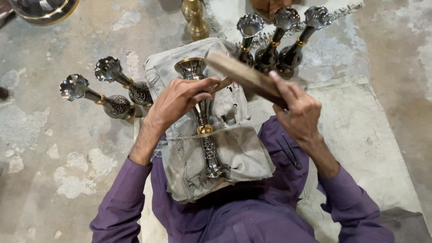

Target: The person sits cross-legged on the floor with a silver vase held in a cloth cushion on their lap. They hold a small punch against the vase surface and repeatedly strike it with a wooden mallet, working the decorative pattern around the vase body, rotating the vase as they go.

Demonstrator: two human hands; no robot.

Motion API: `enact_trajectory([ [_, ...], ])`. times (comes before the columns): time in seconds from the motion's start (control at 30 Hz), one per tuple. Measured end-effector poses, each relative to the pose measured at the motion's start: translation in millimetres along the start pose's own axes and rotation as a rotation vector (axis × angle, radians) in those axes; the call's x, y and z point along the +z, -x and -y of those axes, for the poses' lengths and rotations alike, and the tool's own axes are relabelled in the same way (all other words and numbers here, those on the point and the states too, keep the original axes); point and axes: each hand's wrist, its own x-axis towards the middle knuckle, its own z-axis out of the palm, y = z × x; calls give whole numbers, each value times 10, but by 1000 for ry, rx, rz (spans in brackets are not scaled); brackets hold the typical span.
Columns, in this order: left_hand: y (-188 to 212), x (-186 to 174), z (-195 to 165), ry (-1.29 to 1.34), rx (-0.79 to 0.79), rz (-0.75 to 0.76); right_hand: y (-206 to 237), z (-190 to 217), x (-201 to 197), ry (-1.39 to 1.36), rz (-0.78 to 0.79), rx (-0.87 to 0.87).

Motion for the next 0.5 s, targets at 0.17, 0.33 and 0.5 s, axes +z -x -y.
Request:
enact_trajectory([
  [0.17,115,120,56,-3,0,-121,-63,-7,-52,-89,-3,-32],
  [0.33,189,347,160,20,-78,-228,-199,-81,-36,-190,-1,-87],
  [0.5,335,534,166,16,-146,-392,-364,-116,-89,-127,14,-126],
])
